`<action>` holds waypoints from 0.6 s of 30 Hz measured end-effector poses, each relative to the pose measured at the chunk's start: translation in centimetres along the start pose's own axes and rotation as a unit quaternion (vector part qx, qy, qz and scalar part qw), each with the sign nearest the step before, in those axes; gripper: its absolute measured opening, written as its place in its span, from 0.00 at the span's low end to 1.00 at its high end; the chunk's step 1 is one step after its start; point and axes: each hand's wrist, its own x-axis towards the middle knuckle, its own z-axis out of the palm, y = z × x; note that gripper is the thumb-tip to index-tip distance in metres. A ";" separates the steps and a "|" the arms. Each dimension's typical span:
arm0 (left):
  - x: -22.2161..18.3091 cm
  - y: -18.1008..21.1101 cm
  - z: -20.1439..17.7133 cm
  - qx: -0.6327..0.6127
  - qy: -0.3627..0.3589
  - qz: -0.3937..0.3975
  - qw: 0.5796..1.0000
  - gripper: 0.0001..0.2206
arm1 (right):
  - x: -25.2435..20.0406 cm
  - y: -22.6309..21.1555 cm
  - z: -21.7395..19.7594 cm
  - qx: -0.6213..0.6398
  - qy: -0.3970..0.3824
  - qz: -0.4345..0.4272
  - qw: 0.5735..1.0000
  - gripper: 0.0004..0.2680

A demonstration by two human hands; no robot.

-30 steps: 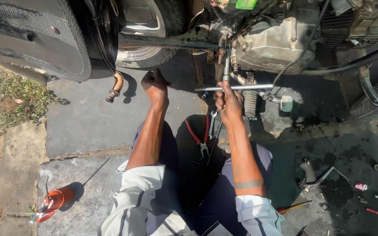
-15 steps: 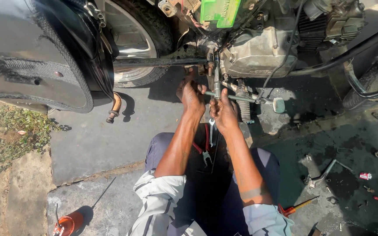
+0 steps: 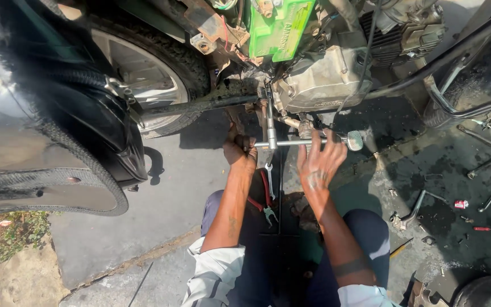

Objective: Repairing and maintaining a motorcycle engine using a socket wrench and pliers.

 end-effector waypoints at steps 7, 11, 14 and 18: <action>-0.4 2.1 0.8 0.009 -0.048 0.015 0.999 0.13 | -1.4 3.2 3.6 0.203 0.130 -0.013 0.970 0.20; -0.2 1.8 -0.2 0.005 -0.048 0.010 0.999 0.18 | -1.0 1.6 1.5 0.203 0.101 0.041 0.973 0.15; -0.3 0.6 -0.9 0.012 -0.040 0.027 0.999 0.16 | -0.1 0.4 0.1 0.106 0.072 0.007 0.992 0.17; -1.3 -2.1 -0.4 -0.009 -0.032 0.031 0.999 0.29 | 1.5 0.0 -1.3 0.082 0.112 -0.041 0.989 0.13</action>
